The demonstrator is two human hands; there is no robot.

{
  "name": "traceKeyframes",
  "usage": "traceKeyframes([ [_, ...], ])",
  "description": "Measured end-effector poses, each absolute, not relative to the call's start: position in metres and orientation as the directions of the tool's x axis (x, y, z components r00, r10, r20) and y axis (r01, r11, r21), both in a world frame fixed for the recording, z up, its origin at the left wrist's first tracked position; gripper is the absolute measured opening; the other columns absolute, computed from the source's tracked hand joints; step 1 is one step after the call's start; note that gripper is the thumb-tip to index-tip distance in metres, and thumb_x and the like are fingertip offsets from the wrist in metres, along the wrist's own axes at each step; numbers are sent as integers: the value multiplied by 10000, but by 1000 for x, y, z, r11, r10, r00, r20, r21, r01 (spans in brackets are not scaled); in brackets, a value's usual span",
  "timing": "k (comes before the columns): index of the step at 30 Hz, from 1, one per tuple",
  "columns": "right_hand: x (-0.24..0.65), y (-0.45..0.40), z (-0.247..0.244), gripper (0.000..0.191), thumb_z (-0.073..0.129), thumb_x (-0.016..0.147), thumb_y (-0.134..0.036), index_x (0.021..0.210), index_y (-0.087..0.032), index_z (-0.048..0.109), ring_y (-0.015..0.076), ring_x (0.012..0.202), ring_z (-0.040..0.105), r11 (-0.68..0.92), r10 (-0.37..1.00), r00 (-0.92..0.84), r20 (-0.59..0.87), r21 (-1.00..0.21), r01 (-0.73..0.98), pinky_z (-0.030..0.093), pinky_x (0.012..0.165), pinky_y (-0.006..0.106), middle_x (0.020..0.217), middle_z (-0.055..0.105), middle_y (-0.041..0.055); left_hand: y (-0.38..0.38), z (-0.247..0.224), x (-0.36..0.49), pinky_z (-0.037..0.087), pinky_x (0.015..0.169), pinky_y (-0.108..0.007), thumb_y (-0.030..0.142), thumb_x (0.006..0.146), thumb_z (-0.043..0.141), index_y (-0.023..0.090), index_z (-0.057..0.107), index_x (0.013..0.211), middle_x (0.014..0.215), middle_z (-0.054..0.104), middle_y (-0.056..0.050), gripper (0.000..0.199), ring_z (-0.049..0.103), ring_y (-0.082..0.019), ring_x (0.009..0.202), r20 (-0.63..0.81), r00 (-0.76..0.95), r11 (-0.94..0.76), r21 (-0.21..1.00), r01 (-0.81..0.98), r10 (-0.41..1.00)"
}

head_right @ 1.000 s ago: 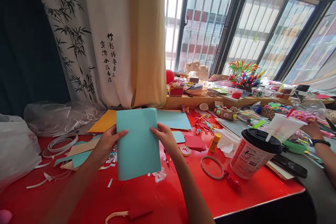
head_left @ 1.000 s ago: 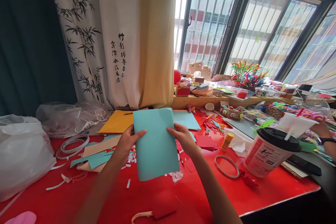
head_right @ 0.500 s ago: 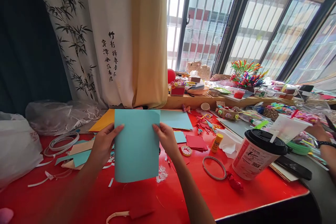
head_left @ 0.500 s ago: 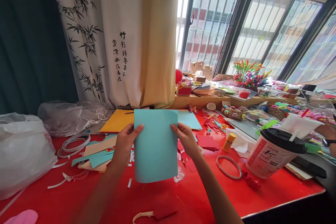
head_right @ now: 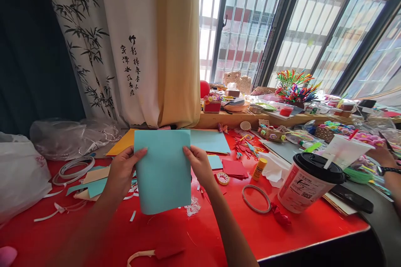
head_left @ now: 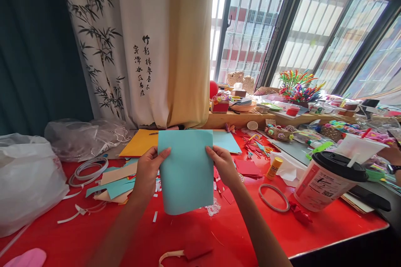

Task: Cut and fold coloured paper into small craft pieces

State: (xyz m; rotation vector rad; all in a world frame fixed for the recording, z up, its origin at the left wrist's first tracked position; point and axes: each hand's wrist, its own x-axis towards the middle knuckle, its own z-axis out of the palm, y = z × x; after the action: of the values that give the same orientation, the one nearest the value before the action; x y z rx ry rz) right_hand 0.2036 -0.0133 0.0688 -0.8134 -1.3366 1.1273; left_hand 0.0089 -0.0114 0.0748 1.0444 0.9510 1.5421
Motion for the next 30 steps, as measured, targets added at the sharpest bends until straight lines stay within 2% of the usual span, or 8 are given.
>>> traceKeyframes([
  [7, 205, -15, 71, 260, 538, 792, -419, 825, -181, 637, 142, 679, 529, 298, 943, -109, 315, -943, -151, 429, 636, 249, 722, 602, 4, -14, 78, 6, 463, 655, -238, 347, 573, 738, 172, 640, 895, 839, 651, -16, 379, 563, -147, 758, 156, -109, -181, 940, -290, 982],
  [14, 214, -12, 70, 299, 533, 782, -437, 843, -167, 646, 161, 684, 579, 251, 949, -178, 261, -965, -77, 459, 625, 269, 764, 637, 30, -13, 83, 3, 407, 559, -189, 325, 566, 736, 137, 625, 693, 659, 571, 17, 253, 485, -82, 595, 183, -214, -245, 918, -313, 960],
  [16, 224, -11, 76, 320, 524, 783, -430, 900, -155, 640, 177, 713, 605, 257, 957, -143, 251, -966, 22, 475, 654, 290, 800, 653, 52, -13, 85, 4, 383, 532, -177, 324, 568, 733, 133, 612, 656, 618, 538, 27, 243, 454, -70, 569, 184, -223, -247, 922, -299, 957],
  [18, 233, -12, 88, 339, 518, 786, -410, 985, -154, 617, 203, 784, 623, 327, 936, 62, 347, -921, 213, 478, 710, 324, 868, 662, 78, -14, 88, 4, 365, 518, -172, 336, 580, 723, 129, 601, 635, 599, 513, 32, 246, 430, -64, 556, 187, -199, -236, 936, -260, 962],
  [21, 232, -19, 119, 313, 502, 806, -376, 1024, -180, 612, 246, 957, 585, 353, 683, 275, 677, -635, 687, 429, 809, 363, 1062, 625, 110, -18, 93, 6, 355, 516, -175, 360, 593, 707, 130, 597, 637, 595, 500, 35, 258, 418, -66, 557, 201, -135, -225, 955, -191, 970],
  [23, 216, -23, 141, 283, 472, 837, -360, 1028, -208, 615, 227, 953, 588, 427, 680, 55, 731, -456, 781, 412, 811, 335, 1075, 630, 86, -22, 94, 10, 347, 509, -179, 370, 589, 703, 134, 597, 638, 585, 497, 38, 264, 412, -70, 552, 206, -113, -223, 961, -162, 972],
  [25, 194, -21, 157, 269, 499, 823, -402, 985, -234, 633, 205, 920, 597, 554, 732, -213, 648, -383, 740, 411, 769, 292, 1011, 660, 47, -26, 95, 13, 345, 510, -186, 377, 586, 700, 140, 586, 625, 571, 493, 42, 266, 409, -74, 545, 210, -80, -220, 964, -147, 974],
  [30, 152, -2, 163, 212, 580, 772, -351, 751, -151, 647, 123, 691, 561, 607, 795, -463, 392, -513, 607, 357, 585, 205, 752, 661, 25, -35, 97, 19, 293, 474, -190, 414, 593, 688, 153, 549, 593, 523, 437, 54, 295, 367, -73, 502, 250, -4, -249, 963, -101, 968],
])
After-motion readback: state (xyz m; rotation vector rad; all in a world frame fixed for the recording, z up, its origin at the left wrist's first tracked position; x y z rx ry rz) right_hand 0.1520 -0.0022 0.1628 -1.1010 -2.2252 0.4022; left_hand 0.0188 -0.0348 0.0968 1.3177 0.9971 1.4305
